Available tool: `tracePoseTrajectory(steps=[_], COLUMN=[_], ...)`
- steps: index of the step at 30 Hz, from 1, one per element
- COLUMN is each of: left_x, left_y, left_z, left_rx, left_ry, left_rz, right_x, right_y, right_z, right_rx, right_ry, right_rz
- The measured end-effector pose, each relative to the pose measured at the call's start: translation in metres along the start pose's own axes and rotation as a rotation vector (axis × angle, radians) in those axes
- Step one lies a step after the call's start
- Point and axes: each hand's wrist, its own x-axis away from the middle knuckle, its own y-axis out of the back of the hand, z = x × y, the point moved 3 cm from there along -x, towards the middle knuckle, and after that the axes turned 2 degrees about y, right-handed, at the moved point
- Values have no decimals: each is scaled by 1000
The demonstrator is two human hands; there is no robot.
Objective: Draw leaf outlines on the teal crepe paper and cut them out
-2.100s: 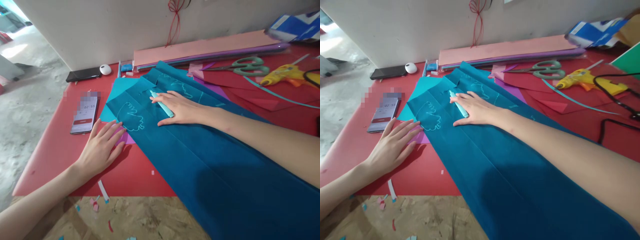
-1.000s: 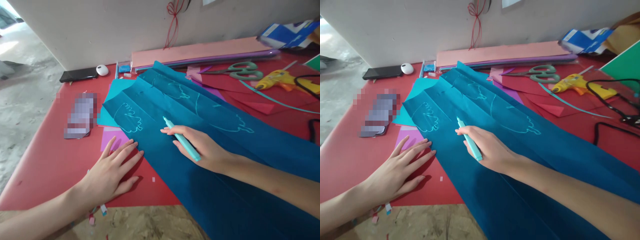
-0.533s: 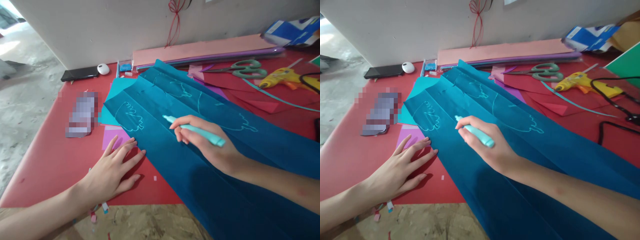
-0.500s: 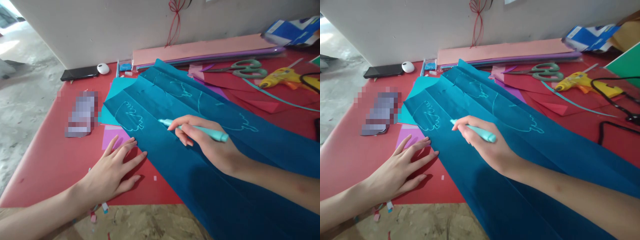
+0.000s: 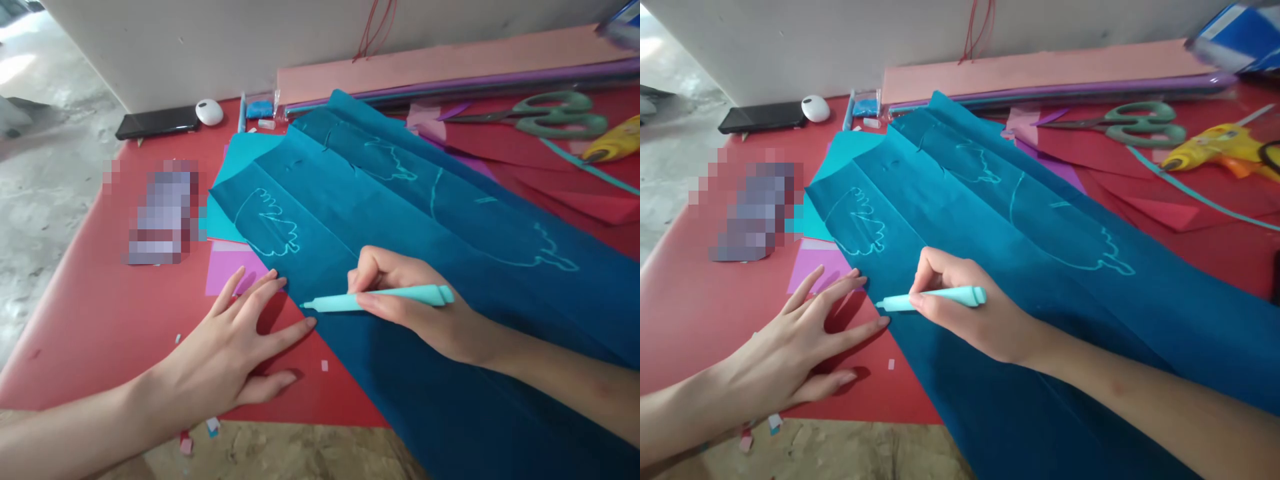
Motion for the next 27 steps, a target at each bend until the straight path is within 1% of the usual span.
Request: tracePoseTrajectory(steps=[4,12,19,22,27], left_x=[1,3,3,2,2], left_y=[-2,-3,-4,-4,-4], left_z=[1,-1,-2,-1,2], left_rx=[-24,-40,-31,-10,30], left_ry=[2,7,8,12,25], left_rz=[28,26,0,8,28], right_x=[1,3,2,1,-1], right_y=[-2,0,0,0,-1], right_z=[-1,-1,0,0,1], right_rx=[18,36,71,49,32], right_ry=[-25,-61,-20,3,1], right_rz=[43,29,13,14,16])
